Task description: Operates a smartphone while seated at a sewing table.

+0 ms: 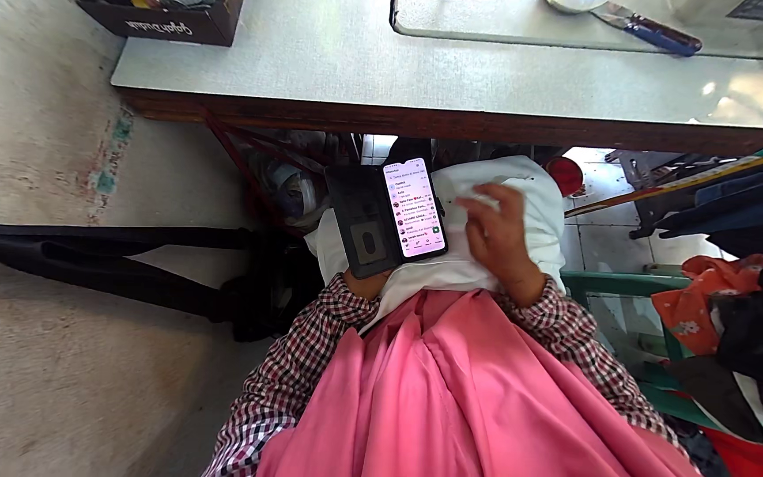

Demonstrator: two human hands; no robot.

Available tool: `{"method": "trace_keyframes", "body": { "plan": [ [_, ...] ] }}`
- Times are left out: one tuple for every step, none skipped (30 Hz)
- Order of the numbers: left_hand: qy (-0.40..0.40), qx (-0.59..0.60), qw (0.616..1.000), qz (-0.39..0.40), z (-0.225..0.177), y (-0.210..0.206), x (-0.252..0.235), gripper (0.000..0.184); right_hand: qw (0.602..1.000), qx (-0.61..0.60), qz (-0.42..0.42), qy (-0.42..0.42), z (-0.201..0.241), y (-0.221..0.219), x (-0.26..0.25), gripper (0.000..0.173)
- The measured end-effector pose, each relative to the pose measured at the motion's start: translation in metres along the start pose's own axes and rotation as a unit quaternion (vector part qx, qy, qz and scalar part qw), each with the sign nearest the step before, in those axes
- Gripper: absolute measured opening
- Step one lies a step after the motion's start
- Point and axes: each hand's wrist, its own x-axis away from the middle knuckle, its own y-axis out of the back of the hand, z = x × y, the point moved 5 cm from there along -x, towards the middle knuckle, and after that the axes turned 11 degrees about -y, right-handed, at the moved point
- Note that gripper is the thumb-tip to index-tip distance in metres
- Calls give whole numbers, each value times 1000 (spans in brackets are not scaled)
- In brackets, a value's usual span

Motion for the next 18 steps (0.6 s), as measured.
{"method": "trace_keyframes", "body": {
  "plan": [
    [-20,39,999,-4,3,1,0,19,999,37,-22,-4,-1,14,-8,27],
    [-46,78,996,-20,5,1,0,20,996,81,-36,-7,-3,29,-16,30],
    [-73,84,993,-29,5,0,0,19,991,121,-54,-13,-9,42,-26,35],
    [-85,46,995,-26,1,-1,0,17,984,154,-82,-22,-17,54,-38,38],
    [-90,3,996,-14,-1,0,0,16,978,185,-94,-29,-24,64,-49,42],
    [-87,-18,996,-1,-2,0,-1,17,972,212,-94,-35,-30,72,-57,45],
    [-79,-12,997,10,0,1,-1,20,968,231,-89,-40,-35,79,-63,46],
    [-72,-7,997,6,1,2,-1,22,965,246,-85,-42,-38,85,-68,46],
    [-67,-24,997,-7,1,2,0,22,961,259,-79,-47,-41,90,-72,46],
    [-71,-43,996,-20,0,2,0,21,959,269,-70,-53,-44,93,-77,46],
    [-74,-39,996,-23,0,2,0,21,958,275,-54,-62,-48,96,-81,47],
    [-78,-15,997,-18,-2,1,0,22,956,280,-37,-72,-51,97,-85,49],
    [-75,15,997,-1,-2,1,-1,24,955,285,-24,-79,-53,97,-88,50],
    [-69,15,997,7,-3,2,0,24,953,291,-24,-76,-55,98,-88,50],
    [-59,12,998,11,-3,3,0,23,951,301,-31,-69,-57,98,-87,48],
    [-44,34,998,0,-2,4,0,22,949,306,-35,-63,-57,98,-86,45],
    [-25,104,994,-21,0,4,2,22,948,312,-39,-57,-58,98,-84,43],
    [-7,199,978,-55,5,4,4,23,946,318,-41,-51,-58,98,-83,42]
  ]
}}
